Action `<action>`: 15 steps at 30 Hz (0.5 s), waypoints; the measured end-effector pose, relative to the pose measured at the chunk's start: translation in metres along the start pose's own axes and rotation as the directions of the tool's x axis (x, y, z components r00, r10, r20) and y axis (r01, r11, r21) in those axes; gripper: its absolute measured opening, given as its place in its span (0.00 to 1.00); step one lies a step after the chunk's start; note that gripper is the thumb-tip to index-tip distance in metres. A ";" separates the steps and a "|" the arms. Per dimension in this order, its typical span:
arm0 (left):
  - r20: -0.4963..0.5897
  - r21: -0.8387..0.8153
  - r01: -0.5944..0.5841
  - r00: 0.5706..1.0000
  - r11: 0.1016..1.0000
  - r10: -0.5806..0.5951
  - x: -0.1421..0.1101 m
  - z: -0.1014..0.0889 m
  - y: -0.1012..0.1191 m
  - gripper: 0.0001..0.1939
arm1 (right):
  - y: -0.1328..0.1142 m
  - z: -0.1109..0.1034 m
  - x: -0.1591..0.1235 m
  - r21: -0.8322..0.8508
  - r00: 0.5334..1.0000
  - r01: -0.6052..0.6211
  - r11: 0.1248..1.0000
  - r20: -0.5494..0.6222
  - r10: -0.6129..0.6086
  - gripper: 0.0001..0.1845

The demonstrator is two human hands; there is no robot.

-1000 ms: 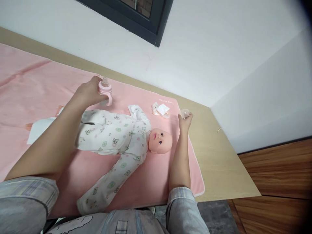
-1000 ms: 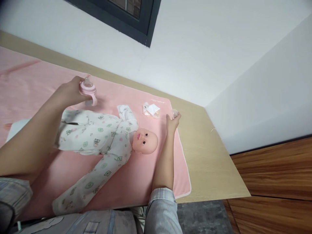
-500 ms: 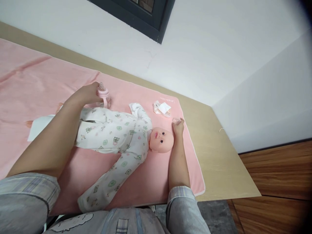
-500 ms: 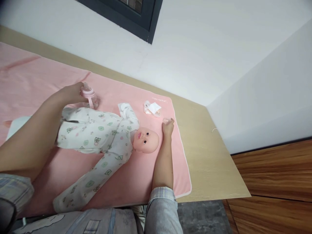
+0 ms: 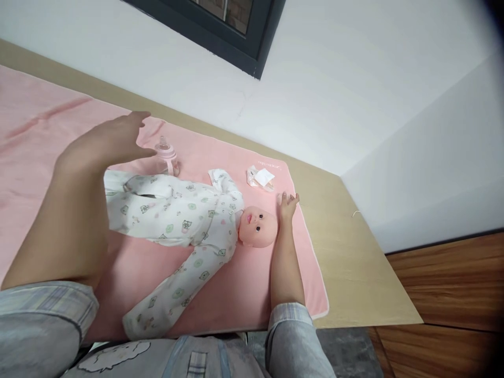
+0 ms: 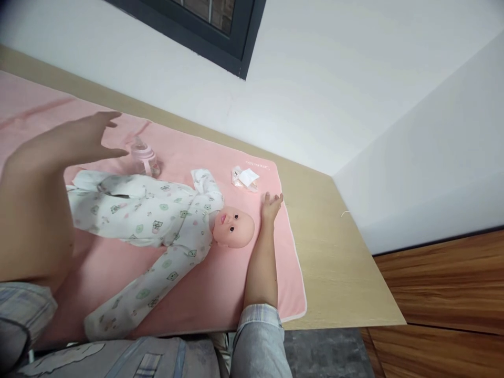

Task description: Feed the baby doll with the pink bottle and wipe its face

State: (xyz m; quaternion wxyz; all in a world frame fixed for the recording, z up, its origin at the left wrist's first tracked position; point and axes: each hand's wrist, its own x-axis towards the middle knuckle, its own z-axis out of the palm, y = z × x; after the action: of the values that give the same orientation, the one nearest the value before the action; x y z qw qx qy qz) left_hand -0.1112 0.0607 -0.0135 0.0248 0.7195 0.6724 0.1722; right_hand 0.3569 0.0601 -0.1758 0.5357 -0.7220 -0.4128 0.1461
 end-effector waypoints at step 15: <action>0.555 -0.506 -0.449 0.484 0.736 0.677 -0.004 0.046 0.228 0.24 | -0.038 -0.003 -0.029 -0.184 0.887 0.454 0.872 0.189 -0.422 0.22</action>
State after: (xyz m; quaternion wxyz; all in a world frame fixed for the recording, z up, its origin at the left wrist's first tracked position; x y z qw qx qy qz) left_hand 0.1208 0.0441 0.0030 0.3290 0.8962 0.2968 -0.0231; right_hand 0.3240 0.0396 -0.1474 0.4394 -0.6525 -0.6169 0.0246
